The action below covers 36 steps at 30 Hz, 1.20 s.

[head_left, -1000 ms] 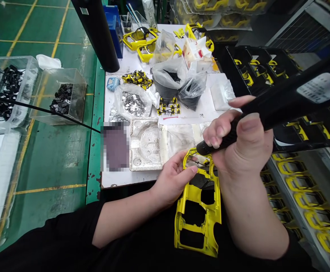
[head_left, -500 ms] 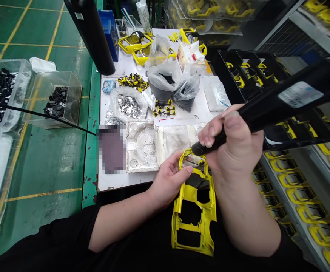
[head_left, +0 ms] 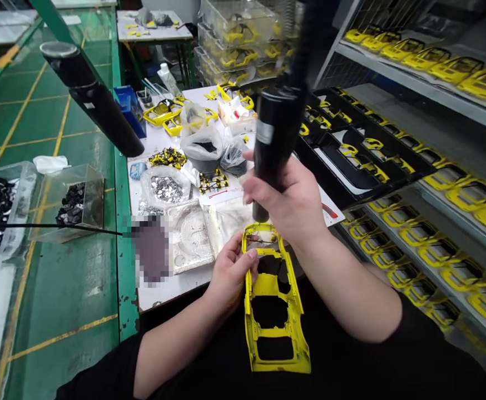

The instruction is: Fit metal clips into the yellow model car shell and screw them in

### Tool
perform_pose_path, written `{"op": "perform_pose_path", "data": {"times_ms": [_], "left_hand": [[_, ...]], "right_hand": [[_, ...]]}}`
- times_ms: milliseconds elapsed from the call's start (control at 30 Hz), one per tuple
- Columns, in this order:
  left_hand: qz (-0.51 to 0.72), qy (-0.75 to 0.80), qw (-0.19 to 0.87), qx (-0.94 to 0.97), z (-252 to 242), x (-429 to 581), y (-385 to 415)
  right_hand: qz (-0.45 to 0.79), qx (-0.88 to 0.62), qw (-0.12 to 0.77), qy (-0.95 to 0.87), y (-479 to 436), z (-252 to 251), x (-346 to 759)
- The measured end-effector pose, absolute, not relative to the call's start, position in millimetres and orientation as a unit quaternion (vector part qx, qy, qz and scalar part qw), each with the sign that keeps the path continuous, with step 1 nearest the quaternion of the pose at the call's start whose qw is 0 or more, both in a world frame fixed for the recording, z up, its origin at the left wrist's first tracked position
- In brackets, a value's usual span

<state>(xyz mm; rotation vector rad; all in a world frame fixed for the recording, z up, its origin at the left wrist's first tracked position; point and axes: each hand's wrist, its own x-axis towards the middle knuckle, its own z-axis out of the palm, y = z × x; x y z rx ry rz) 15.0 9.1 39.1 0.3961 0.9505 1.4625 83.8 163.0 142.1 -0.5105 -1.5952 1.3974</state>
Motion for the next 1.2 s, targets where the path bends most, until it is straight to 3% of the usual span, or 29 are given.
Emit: {"op": "perform_pose_path", "data": {"times_ms": [100,233,300,400,500,700,1200], "left_hand": [[0.626,0.432,0.621,0.190,42,14,6],[0.628,0.436,0.614,0.197,50,12,3],[0.639,0.432,0.606,0.195,55,12,2],[0.665,0.424,0.583,0.196,65,14,1],[0.655,0.404,0.600,0.217,76,19,4],[0.573,0.354,0.723,0.156,76,19,7],[0.574,0.342,0.716,0.200,78,15,16]], "right_hand": [[0.502,-0.240,0.416,-0.719,165,153,117],[0.403,-0.408,0.326,-0.751,144,143,183],[0.464,-0.448,0.235,-0.728,123,127,211],[0.682,-0.377,0.144,-0.610,85,101,233],[0.787,-0.325,0.158,-0.499,55,85,230],[0.799,-0.328,0.232,-0.449,41,76,216],[0.806,-0.314,0.220,-0.451,43,72,221]]}}
